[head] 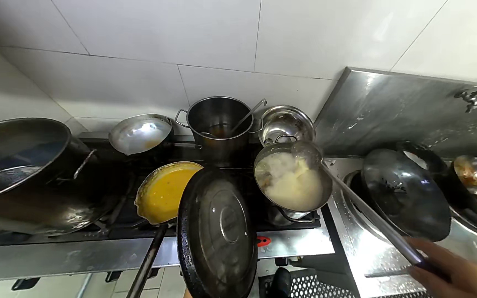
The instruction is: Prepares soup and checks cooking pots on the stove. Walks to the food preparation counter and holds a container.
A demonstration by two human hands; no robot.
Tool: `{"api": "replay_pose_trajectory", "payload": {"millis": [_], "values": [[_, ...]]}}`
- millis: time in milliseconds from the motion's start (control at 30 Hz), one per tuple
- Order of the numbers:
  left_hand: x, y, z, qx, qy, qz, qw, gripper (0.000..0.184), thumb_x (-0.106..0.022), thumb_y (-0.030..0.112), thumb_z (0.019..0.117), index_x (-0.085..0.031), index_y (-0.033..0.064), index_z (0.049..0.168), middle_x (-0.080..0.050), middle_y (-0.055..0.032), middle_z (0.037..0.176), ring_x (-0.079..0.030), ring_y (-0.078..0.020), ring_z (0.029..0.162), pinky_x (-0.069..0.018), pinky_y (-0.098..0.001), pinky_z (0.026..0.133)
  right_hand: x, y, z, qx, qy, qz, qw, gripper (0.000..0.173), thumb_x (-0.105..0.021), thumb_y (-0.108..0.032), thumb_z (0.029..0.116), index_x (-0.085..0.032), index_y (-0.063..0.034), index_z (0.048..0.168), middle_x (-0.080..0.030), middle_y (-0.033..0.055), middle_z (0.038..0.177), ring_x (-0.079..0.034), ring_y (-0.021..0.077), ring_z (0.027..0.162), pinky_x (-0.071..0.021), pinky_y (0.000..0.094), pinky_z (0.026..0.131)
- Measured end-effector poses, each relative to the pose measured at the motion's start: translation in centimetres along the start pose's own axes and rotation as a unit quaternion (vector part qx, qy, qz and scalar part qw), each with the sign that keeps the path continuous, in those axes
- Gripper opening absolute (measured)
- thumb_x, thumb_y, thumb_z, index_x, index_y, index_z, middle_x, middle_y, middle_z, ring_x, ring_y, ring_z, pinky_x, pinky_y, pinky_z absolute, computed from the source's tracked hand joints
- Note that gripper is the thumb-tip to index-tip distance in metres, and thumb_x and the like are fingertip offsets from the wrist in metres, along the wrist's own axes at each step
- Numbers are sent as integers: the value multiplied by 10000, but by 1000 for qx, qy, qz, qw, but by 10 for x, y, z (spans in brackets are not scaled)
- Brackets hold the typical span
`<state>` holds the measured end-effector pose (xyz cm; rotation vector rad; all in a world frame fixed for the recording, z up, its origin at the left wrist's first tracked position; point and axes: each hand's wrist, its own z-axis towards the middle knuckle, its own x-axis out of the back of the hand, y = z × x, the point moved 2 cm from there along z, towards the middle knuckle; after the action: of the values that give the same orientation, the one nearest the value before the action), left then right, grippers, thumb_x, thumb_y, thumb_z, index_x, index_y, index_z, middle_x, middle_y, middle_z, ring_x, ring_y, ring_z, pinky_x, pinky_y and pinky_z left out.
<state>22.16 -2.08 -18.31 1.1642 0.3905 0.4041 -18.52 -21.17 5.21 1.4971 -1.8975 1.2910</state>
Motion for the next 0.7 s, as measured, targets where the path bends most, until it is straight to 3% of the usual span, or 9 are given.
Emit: {"api": "replay_pose_trajectory", "payload": {"millis": [33,67,133,167,233,333,400,533,700], "values": [[-3,22,16,102,-15,7,995,210,-422,40,1044,-491,-112,1171,-621,62,960,-536,166,898,-441,-77,865,-3,0,7,4,3,-31,1000,560,-589,-316,1013,-462,-89,1510,-673,195,877,-650,347,680,-535,582,638],[-12,30,32,125,4,-10,992,219,-462,45,1024,-513,-104,1176,-630,59,953,-549,162,902,-447,-69,864,-5,-1,14,6,5,-58,998,566,-585,-325,1010,-465,-95,1513,-682,195,894,-657,356,712,-530,595,663],[-33,28,66,78,25,-14,997,305,-606,149,977,-554,-23,1224,-676,69,1037,-604,112,993,-501,-116,917,-11,-5,29,1,9,-88,996,552,-591,-319,997,-488,-116,1501,-692,190,915,-668,368,765,-523,616,703],[-39,26,75,59,24,3,998,313,-699,207,918,-626,61,1184,-714,88,1028,-648,74,977,-539,-155,899,-13,-8,37,-6,10,-89,996,543,-592,-322,995,-496,-131,1494,-695,178,912,-671,358,765,-530,608,706],[-45,28,81,59,9,16,998,240,-753,204,867,-695,161,1096,-740,103,971,-691,20,917,-586,-200,843,-17,-11,53,-19,-1,-74,997,524,-589,-345,996,-503,-169,1482,-694,138,894,-679,311,721,-560,569,680],[-52,29,86,83,21,-7,996,189,-722,46,845,-717,84,1031,-756,37,907,-721,-51,847,-616,-254,803,-20,-14,72,-4,-28,-46,999,488,-594,-374,987,-534,-217,1445,-662,88,828,-648,247,634,-566,504,609],[-54,25,86,93,26,-21,995,174,-689,0,848,-715,49,1013,-752,13,879,-719,-71,812,-618,-263,774,-21,-17,79,11,-52,-49,997,507,-599,-381,990,-521,-225,1467,-657,86,827,-640,242,638,-562,498,622],[-53,24,79,90,50,-45,994,203,-671,-28,850,-709,58,1030,-752,27,880,-716,-58,806,-615,-254,768,-21,-22,77,42,-74,-103,991,532,-612,-362,991,-508,-227,1495,-689,105,863,-669,274,695,-566,535,681],[-42,21,69,86,60,4,994,347,-764,74,817,-637,-13,1128,-752,15,968,-717,-41,914,-608,-262,877,6,-18,50,102,-101,-163,976,534,-627,-325,987,-521,-246,1505,-697,165,909,-659,357,763,-517,616,689]]}}
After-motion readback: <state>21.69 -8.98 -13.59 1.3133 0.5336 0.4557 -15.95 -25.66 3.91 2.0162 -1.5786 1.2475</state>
